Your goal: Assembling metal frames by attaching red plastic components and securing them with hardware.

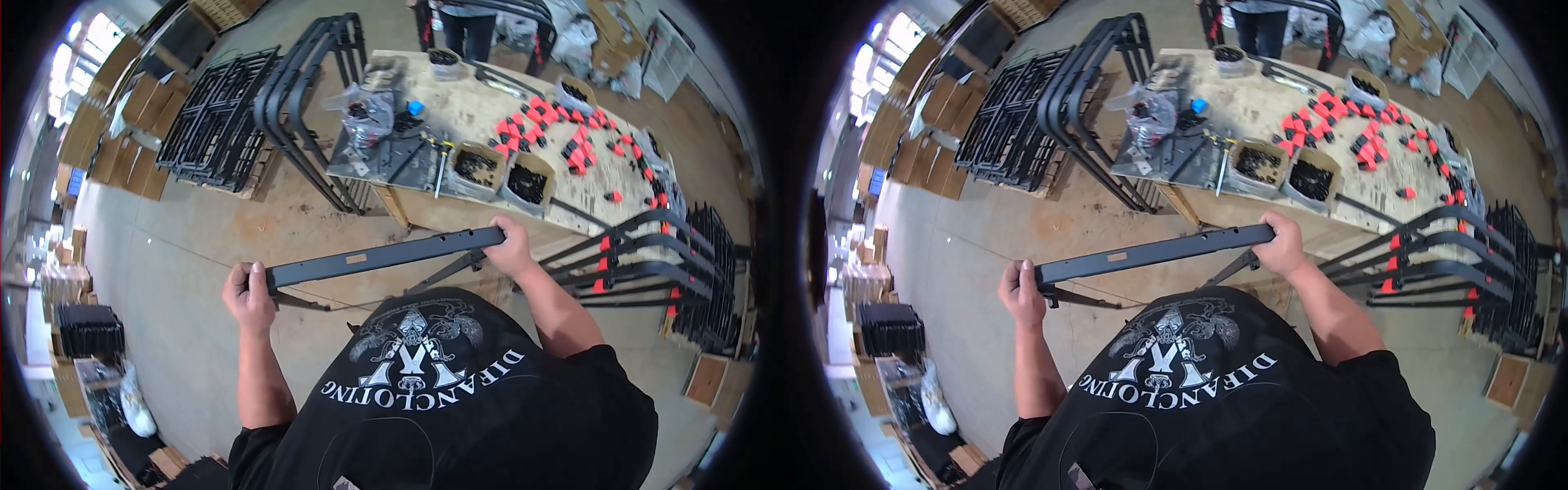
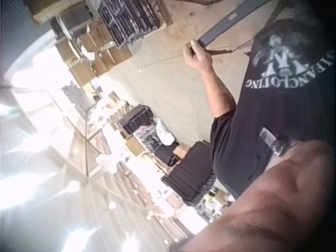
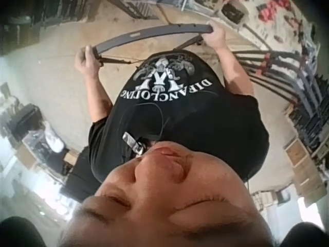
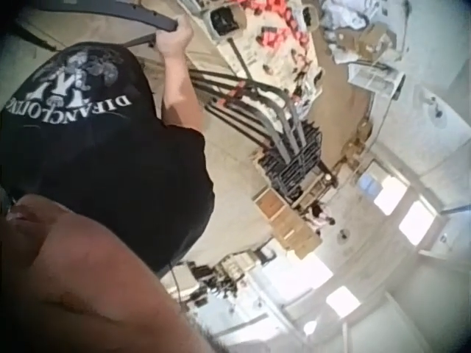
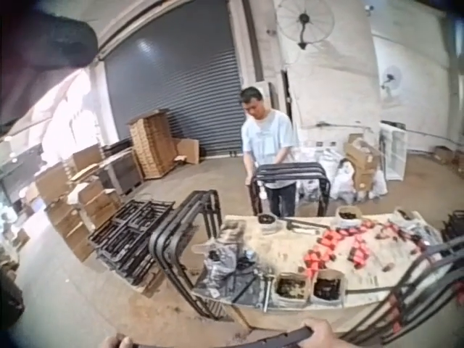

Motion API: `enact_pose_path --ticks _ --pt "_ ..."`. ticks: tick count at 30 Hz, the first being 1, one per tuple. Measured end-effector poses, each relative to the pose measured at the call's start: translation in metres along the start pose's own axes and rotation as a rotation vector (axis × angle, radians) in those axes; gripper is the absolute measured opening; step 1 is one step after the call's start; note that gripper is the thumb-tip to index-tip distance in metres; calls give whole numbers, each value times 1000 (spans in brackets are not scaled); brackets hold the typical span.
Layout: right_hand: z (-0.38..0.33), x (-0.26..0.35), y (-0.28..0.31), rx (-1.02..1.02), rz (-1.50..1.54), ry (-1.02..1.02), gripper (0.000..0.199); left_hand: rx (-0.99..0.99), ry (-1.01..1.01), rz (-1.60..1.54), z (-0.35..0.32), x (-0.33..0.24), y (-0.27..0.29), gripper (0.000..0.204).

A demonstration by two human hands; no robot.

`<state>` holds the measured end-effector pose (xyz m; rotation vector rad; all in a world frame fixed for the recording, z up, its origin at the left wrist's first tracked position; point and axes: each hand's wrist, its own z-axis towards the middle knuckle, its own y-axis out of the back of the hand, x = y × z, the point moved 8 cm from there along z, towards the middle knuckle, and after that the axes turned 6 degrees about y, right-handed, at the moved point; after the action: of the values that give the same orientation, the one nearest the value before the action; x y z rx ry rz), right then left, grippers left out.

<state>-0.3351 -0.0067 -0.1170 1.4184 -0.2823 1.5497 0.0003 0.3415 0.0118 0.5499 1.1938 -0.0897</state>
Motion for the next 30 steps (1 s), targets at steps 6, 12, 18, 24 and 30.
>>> enact_pose_path --ticks 6,12,18,24,30 --pt "-10 26 92 -83 -90 -36 23 42 -72 -98 18 -10 -60 27" --pt "-13 2 149 -171 -206 2 24 99 -17 -216 26 19 -156 26" --pt "-19 -20 161 -250 -328 35 25 119 7 -223 44 43 -216 28" --pt "-7 -14 153 -296 -336 -10 26 225 -3 -214 87 52 -231 27" --pt "10 -26 139 -343 -470 -139 25 338 -2 -279 130 50 -258 26"
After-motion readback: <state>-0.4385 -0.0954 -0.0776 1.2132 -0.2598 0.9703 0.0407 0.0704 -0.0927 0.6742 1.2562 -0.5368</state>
